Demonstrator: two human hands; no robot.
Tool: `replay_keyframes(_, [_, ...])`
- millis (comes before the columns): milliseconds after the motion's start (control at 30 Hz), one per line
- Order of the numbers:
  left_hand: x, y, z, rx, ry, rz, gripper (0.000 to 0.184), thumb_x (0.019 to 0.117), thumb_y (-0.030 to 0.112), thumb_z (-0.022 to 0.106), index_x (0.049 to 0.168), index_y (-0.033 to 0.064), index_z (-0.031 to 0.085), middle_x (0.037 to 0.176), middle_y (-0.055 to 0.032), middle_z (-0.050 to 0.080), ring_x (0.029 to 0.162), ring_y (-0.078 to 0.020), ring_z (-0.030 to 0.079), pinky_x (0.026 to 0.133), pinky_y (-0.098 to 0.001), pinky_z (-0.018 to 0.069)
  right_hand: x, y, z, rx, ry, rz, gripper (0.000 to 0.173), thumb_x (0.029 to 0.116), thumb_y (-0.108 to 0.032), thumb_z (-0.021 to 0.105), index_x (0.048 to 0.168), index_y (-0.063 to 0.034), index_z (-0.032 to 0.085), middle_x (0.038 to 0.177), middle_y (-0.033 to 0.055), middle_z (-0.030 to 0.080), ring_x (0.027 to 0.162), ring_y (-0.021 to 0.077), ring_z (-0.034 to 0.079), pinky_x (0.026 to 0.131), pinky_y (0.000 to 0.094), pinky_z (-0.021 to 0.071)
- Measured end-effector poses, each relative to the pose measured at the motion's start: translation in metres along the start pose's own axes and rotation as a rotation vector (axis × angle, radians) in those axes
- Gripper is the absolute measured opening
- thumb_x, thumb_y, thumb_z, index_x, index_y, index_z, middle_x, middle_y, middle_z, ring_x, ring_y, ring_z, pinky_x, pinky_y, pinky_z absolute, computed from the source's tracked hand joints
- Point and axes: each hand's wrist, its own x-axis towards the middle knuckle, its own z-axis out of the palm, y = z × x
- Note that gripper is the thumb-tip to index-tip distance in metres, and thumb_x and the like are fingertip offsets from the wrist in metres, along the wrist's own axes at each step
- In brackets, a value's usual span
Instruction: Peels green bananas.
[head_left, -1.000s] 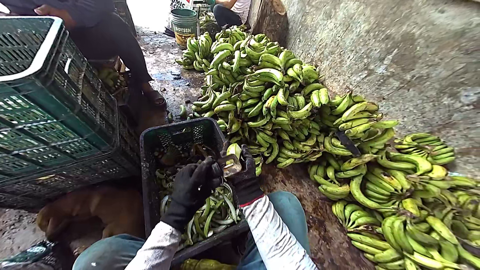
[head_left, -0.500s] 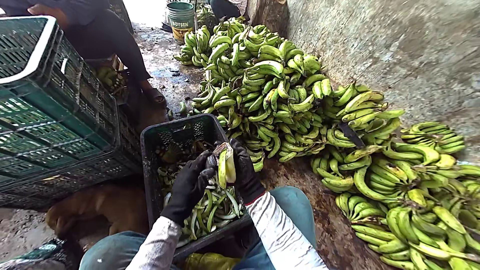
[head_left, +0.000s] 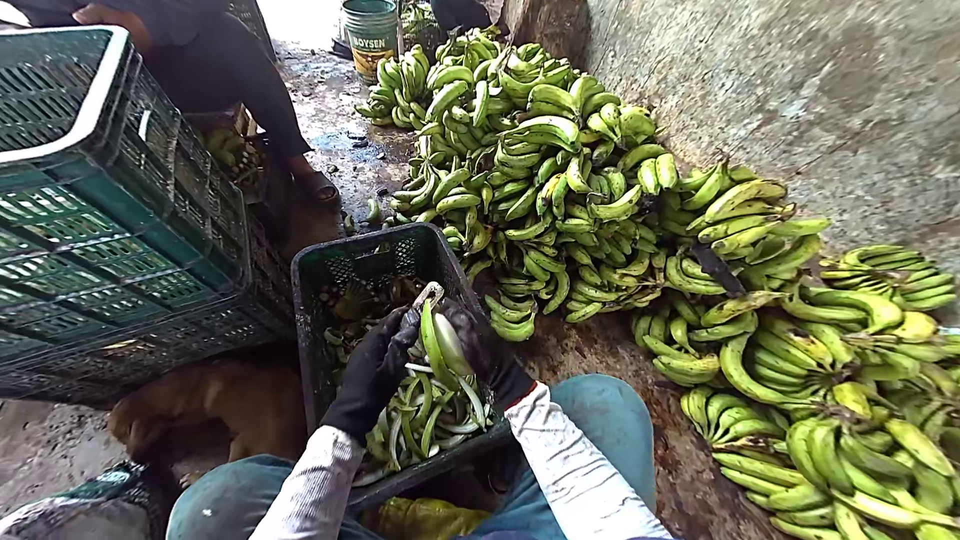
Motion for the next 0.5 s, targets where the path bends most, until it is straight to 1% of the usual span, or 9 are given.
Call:
replay_keyframes(67, [-0.001, -0.001, 0.0, -0.043, -0.011, -0.048, 0.054, 0.1057, 0.049, 0.041, 0.147, 0.0181, 0.055, 0.132, -0.006, 0.067, 0.115, -0.0143, 0.065, 0.101, -0.0416, 0.0528, -0.003, 0.006, -0.002, 0.04, -0.015, -0.068, 0.042, 0.1063, -0.018, 0.037, 0.121, 0.0084, 0.066, 0.114, 0.0209, 0.069, 0.108, 0.0184, 0.064, 0.102, 0.0341, 0.049])
replay_keyframes(133, [0.003, -0.002, -0.004, -0.048, -0.019, -0.181, 0.052, 0.1076, 0.049, 0.039, 0.147, 0.0186, 0.055, 0.125, -0.0092, 0.068, 0.107, -0.0194, 0.067, 0.095, -0.0455, 0.0534, -0.008, 0.013, -0.002, 0.108, -0.003, -0.105, 0.045, 0.1028, -0.025, 0.04, 0.113, 0.0087, 0.068, 0.105, 0.0166, 0.07, 0.099, 0.0124, 0.065, 0.095, 0.0313, 0.0516])
replay_keyframes(200, [0.007, -0.002, -0.009, -0.03, -0.031, -0.273, 0.054, 0.1083, 0.05, 0.038, 0.15, 0.0185, 0.05, 0.126, -0.0127, 0.067, 0.109, -0.0234, 0.066, 0.095, -0.0489, 0.0525, -0.009, 0.014, -0.002, 0.217, 0.051, -0.06, 0.049, 0.1022, -0.027, 0.038, 0.118, 0.0092, 0.067, 0.103, 0.015, 0.071, 0.094, 0.0105, 0.066, 0.09, 0.0304, 0.0544])
replay_keyframes(267, [0.005, 0.001, -0.011, 0.012, -0.03, -0.238, 0.055, 0.1058, 0.054, 0.041, 0.15, 0.0224, 0.049, 0.123, -0.0095, 0.068, 0.108, -0.0209, 0.066, 0.095, -0.0487, 0.053, -0.003, 0.016, -0.005, 0.456, 0.097, 0.173, 0.046, 0.1083, -0.026, 0.029, 0.127, 0.0021, 0.061, 0.096, 0.0113, 0.067, 0.079, 0.0133, 0.064, 0.074, 0.031, 0.0567])
replay_keyframes(333, [0.001, 0.003, -0.006, 0.111, -0.044, -0.097, 0.055, 0.1033, 0.057, 0.043, 0.147, 0.023, 0.052, 0.122, -0.0064, 0.069, 0.109, -0.019, 0.067, 0.095, -0.0493, 0.0536, 0.004, 0.019, -0.01, 0.928, 0.125, 0.419, 0.046, 0.1111, -0.042, 0.026, 0.109, -0.0085, 0.057, 0.072, 0.0057, 0.06, 0.055, 0.0143, 0.059, 0.05, 0.03, 0.0542])
replay_keyframes(367, [-0.001, 0.003, -0.002, 0.193, -0.064, 0.013, 0.056, 0.1032, 0.055, 0.045, 0.147, 0.0206, 0.053, 0.125, -0.0076, 0.068, 0.113, -0.0213, 0.066, 0.098, -0.0508, 0.0532, 0.005, 0.021, -0.016, 1.099, 0.125, 0.49, 0.05, 0.1094, -0.048, 0.027, 0.103, -0.0091, 0.058, 0.068, 0.0063, 0.059, 0.051, 0.0166, 0.058, 0.046, 0.0324, 0.0534])
replay_keyframes(400, [-0.004, 0.002, 0.003, 0.296, -0.068, 0.143, 0.057, 0.1031, 0.054, 0.047, 0.146, 0.018, 0.055, 0.127, -0.0113, 0.067, 0.115, -0.0269, 0.066, 0.099, -0.0538, 0.0526, 0.004, 0.024, -0.019, 1.175, 0.123, 0.484, 0.051, 0.1089, -0.047, 0.028, 0.1, -0.0086, 0.06, 0.067, 0.0067, 0.061, 0.053, 0.0173, 0.061, 0.048, 0.0334, 0.0549])
replay_keyframes(467, [-0.01, 0.002, 0.012, 0.452, -0.01, 0.393, 0.053, 0.0996, 0.048, 0.058, 0.143, 0.0164, 0.06, 0.117, -0.0198, 0.069, 0.106, -0.0392, 0.068, 0.09, -0.0602, 0.0537, -0.002, 0.035, -0.023, 1.174, 0.1, 0.32, 0.042, 0.1096, -0.032, 0.028, 0.104, -0.0077, 0.062, 0.079, 0.0063, 0.067, 0.069, 0.0155, 0.066, 0.064, 0.0332, 0.0582])
replay_keyframes(500, [-0.013, 0.002, 0.016, 0.499, 0.017, 0.478, 0.052, 0.0961, 0.044, 0.063, 0.142, 0.0184, 0.061, 0.112, -0.0209, 0.07, 0.102, -0.0417, 0.068, 0.088, -0.0613, 0.0537, -0.003, 0.041, -0.025, 1.173, 0.075, 0.274, 0.042, 0.109, -0.029, 0.026, 0.103, -0.0071, 0.063, 0.08, 0.0061, 0.068, 0.071, 0.0146, 0.067, 0.068, 0.0323, 0.0587])
